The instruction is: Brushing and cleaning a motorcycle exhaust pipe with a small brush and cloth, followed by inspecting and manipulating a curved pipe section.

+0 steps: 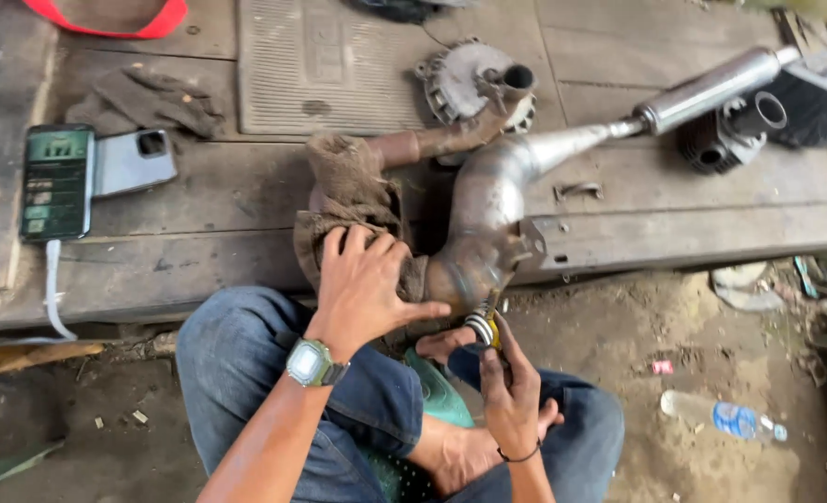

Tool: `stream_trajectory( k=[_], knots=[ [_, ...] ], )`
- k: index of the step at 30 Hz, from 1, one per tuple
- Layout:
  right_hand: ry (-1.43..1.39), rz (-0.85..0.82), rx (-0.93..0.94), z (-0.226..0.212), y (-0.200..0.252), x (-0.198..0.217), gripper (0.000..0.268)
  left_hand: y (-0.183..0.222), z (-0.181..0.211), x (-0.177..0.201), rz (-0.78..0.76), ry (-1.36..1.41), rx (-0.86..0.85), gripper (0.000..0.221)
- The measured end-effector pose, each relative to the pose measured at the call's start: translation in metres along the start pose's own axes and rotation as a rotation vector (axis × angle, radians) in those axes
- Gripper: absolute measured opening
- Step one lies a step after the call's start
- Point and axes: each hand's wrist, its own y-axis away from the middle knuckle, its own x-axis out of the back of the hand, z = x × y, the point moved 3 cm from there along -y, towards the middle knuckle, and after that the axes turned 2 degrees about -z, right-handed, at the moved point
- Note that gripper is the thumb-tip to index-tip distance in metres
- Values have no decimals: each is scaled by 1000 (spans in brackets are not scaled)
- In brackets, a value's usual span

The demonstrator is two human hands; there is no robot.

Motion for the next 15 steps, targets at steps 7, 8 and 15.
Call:
stream_trajectory(
  k=[7,8,15],
  knots=[
    [-917,-114,-217,23,-4,4,48,-4,12,-3,-13,35,50,92],
    [-905,-153,-166,23,-7,6,44,-4,14,-2,1,35,80,89],
    [-1055,-273,-120,54,-24,16,37,-9,20,-10,55,-13,189,73]
  ],
)
